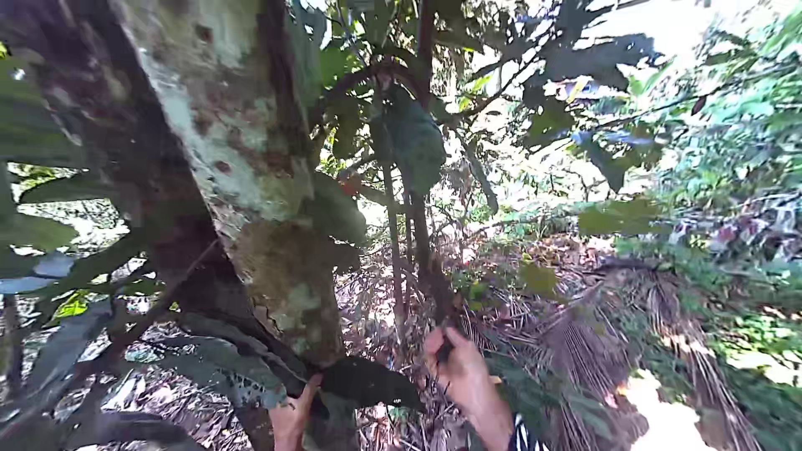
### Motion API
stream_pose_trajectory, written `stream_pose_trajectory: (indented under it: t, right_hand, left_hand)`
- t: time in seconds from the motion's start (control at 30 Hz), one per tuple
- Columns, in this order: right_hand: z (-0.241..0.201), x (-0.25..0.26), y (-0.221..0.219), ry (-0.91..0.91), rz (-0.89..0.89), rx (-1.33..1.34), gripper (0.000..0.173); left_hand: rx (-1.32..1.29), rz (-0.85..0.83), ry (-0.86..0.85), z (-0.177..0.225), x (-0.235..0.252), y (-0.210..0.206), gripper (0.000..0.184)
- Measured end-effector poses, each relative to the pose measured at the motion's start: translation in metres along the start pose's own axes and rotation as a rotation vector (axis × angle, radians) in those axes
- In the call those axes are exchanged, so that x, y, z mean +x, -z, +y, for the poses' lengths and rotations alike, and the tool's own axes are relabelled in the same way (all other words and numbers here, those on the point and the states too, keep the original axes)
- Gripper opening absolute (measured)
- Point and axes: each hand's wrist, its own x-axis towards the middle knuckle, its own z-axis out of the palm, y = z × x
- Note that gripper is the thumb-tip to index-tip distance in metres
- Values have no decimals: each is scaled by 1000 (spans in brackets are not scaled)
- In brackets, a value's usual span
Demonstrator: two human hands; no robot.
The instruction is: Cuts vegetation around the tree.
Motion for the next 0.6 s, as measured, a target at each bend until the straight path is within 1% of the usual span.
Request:
stream_pose_trajectory:
  t: [0.07,0.1,0.13,0.2,0.3,0.4,0.47,0.53,0.57,0.6]
  right_hand:
    - [15,-9,-8,-190,-209,-225,42]
    - [16,-9,-13,-222,-340,-340,43]
    - [14,-6,-21,-186,-437,-452,43]
    - [1,0,-42,-4,-532,-632,42]
    - [-26,12,-77,269,-627,-809,39]
    - [-48,24,-110,483,-704,-970,37]
    - [-62,35,-132,628,-723,-1100,37]
    - [-80,45,-154,819,-703,-1213,39]
    - [-90,50,-165,902,-677,-1232,40]
    - [-99,57,-176,967,-651,-1191,41]
  left_hand:
    - [-29,-3,-28,-1,2,-1,98]
    - [-37,0,-33,-1,2,0,99]
    - [-36,4,-29,-1,2,0,99]
    - [-33,-12,12,2,-1,3,99]
    - [12,-22,42,11,-1,7,92]
    - [36,-75,75,14,0,14,89]
    - [54,-89,67,12,3,18,89]
    - [50,-98,64,13,5,20,90]
    - [34,-96,69,15,4,21,90]
    - [19,-97,75,17,4,22,89]
